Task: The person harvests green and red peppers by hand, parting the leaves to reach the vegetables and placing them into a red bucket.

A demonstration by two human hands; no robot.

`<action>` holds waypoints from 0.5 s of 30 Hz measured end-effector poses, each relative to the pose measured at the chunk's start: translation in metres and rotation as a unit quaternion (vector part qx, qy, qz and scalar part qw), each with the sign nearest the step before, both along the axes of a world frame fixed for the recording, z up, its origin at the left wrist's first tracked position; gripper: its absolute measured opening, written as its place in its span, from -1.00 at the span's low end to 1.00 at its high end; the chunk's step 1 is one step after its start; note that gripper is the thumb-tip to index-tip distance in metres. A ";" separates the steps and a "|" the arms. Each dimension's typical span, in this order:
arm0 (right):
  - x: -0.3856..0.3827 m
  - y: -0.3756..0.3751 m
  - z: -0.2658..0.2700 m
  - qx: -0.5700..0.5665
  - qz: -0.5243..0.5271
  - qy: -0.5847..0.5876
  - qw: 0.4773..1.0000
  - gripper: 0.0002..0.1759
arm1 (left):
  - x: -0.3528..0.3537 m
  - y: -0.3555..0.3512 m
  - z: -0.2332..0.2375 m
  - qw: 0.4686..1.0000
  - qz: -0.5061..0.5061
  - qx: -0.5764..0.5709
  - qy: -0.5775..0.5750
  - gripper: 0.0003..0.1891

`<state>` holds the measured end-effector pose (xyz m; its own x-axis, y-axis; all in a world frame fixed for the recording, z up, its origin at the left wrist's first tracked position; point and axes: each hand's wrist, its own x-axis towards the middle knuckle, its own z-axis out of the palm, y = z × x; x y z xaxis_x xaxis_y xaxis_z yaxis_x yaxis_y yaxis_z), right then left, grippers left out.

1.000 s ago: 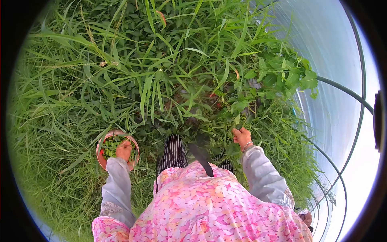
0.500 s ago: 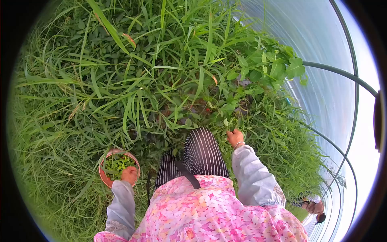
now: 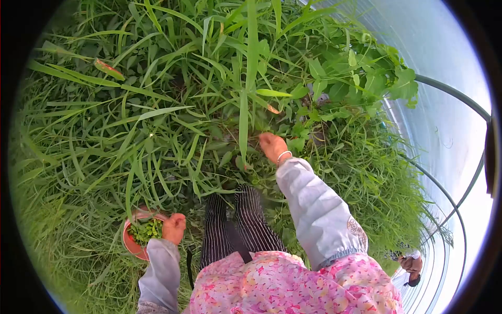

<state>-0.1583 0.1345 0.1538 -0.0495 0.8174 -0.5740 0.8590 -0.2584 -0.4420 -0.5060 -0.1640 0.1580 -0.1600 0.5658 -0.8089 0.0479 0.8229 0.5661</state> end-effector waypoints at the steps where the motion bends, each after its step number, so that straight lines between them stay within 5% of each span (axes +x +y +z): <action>1: -0.006 0.013 -0.017 0.032 0.014 -0.014 0.999 -0.64 | 0.010 0.007 0.000 1.000 -0.023 -0.017 0.006 -0.87; 4: -0.009 0.046 -0.077 0.088 0.059 -0.066 0.992 -0.52 | 0.046 0.048 0.014 0.997 -0.045 0.049 -0.032 -0.85; 7: -0.010 0.068 -0.134 0.178 -0.077 -0.109 0.975 -0.38 | 0.073 0.082 0.017 0.994 -0.099 0.046 -0.021 -0.83; 10: 0.008 0.087 -0.149 -0.072 -0.195 -0.024 0.978 -0.28 | 0.100 0.121 0.020 0.988 -0.149 0.028 -0.032 -0.83; 11: 0.017 0.079 -0.166 0.040 -0.132 0.022 0.990 -0.26 | 0.108 0.142 0.025 0.983 -0.181 0.028 -0.030 -0.83; 12: 0.017 0.079 -0.153 0.025 -0.180 0.083 0.980 -0.27 | 0.114 0.158 0.025 0.976 -0.214 0.029 -0.028 -0.83; 14: 0.015 0.075 -0.112 -0.007 -0.273 0.202 0.940 -0.30 | 0.128 0.177 0.014 0.980 -0.135 0.084 -0.119 -0.83; 15: 0.025 0.063 -0.123 -0.081 -0.396 0.347 0.846 -0.38 | 0.138 0.198 0.014 0.978 -0.110 0.087 -0.156 -0.82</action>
